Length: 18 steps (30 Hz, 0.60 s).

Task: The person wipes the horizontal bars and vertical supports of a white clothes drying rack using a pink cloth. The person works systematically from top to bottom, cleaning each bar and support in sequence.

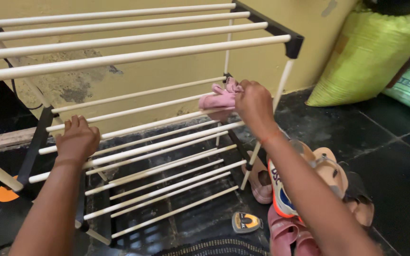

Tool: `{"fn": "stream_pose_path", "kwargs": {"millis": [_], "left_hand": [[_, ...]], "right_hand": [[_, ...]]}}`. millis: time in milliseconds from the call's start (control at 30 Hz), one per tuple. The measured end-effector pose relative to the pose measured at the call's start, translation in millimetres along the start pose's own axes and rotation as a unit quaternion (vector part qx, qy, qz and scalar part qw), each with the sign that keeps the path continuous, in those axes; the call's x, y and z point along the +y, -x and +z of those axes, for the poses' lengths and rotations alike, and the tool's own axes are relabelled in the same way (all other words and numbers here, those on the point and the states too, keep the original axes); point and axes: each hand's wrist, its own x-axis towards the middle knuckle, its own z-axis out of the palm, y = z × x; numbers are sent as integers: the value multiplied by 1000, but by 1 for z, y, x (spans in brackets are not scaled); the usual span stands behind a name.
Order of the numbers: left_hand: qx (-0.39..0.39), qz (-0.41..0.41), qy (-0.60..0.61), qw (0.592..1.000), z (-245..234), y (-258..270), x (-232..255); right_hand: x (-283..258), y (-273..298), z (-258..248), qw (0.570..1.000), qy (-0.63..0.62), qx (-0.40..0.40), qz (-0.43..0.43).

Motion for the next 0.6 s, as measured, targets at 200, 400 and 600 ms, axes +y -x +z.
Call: {"fn": "stream_pose_path", "kwargs": {"millis": [200, 400, 600], "left_hand": [[-45, 44, -44, 997, -3, 31, 99], [5, 227, 15, 974, 13, 103, 251], [30, 213, 36, 976, 22, 148, 303]], "right_hand": [[5, 4, -75, 955, -77, 279, 60], [25, -34, -63, 933, -186, 282, 127], [24, 12, -42, 934, -177, 241, 195]]}}
